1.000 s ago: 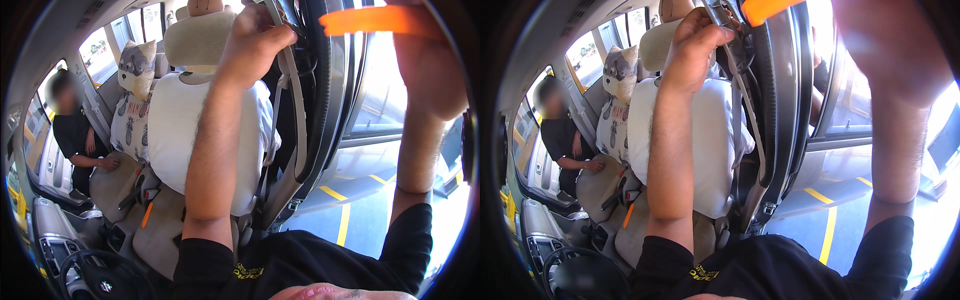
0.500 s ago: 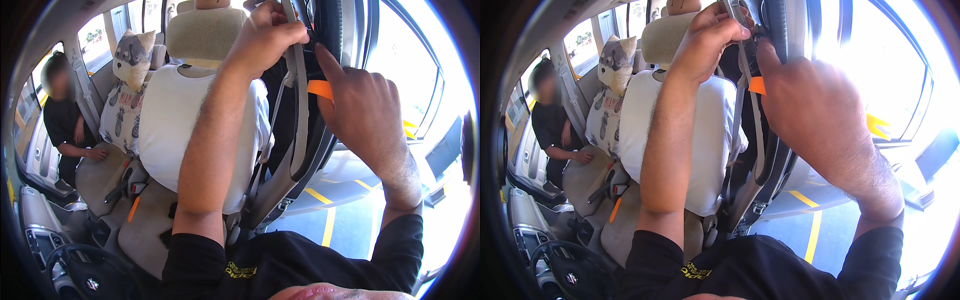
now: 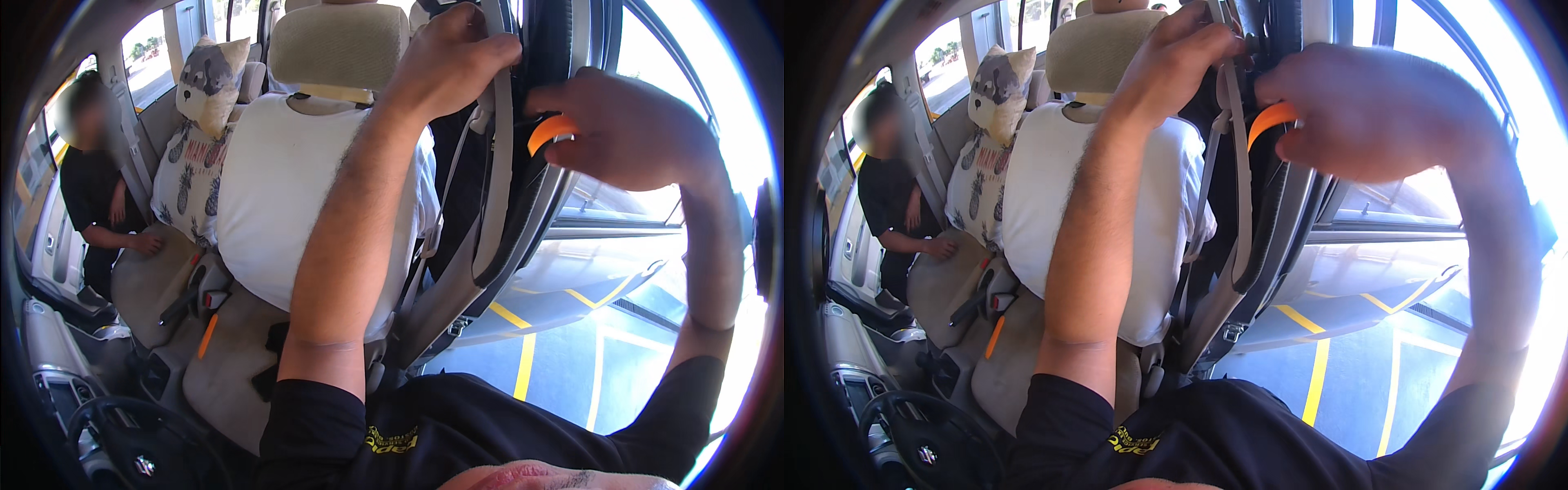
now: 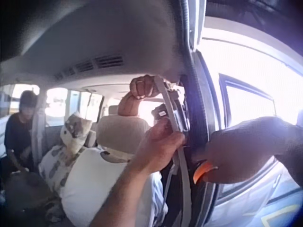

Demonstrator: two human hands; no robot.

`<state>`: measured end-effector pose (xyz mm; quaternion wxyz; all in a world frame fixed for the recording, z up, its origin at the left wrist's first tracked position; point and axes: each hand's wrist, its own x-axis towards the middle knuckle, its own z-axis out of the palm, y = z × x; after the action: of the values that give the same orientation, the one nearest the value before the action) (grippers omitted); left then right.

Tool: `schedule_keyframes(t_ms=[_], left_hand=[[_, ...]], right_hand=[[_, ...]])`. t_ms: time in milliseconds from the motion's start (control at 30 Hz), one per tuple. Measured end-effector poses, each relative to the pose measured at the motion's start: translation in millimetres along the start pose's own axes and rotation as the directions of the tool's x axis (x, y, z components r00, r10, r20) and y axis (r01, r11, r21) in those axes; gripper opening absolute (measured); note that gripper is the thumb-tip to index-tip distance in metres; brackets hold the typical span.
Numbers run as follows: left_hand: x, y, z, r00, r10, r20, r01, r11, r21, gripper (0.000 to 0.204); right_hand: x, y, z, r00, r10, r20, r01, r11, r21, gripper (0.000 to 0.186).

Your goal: The person routes a black wire along the interior door frame of a vehicle, using an orange plastic trim tool to tuck the wire into the seam between the door panel and the frame. They work their way up the door jamb, pressing the wire into place.

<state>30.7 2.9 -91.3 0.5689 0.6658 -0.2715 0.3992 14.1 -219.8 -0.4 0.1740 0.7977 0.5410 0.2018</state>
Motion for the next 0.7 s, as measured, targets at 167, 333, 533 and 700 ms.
schedule_keyframes(t_ms=[167,333,533,700], left_hand=[[-4,-8,5,0.997,0.068,-0.023,-0.068,0.998,-0.017,0.028],[-14,20,13,0.989,-0.072,-0.126,0.114,0.922,0.37,0.035],[-12,11,6,0.997,0.032,-0.076,-0.002,0.931,0.366,0.041],[-14,42,14,0.99,-0.128,-0.058,0.14,0.93,0.34,0.041]], right_hand=[[11,-7,-8,0.999,0.021,0.041,-0.016,0.993,-0.119,0.029],[2,-6,11,0.975,-0.001,-0.222,-0.04,0.983,-0.179,0.03],[7,-20,27,0.975,0.064,-0.211,-0.121,0.956,-0.268,0.032],[24,-15,5,0.974,0.097,0.206,-0.037,0.96,-0.277,0.026]])
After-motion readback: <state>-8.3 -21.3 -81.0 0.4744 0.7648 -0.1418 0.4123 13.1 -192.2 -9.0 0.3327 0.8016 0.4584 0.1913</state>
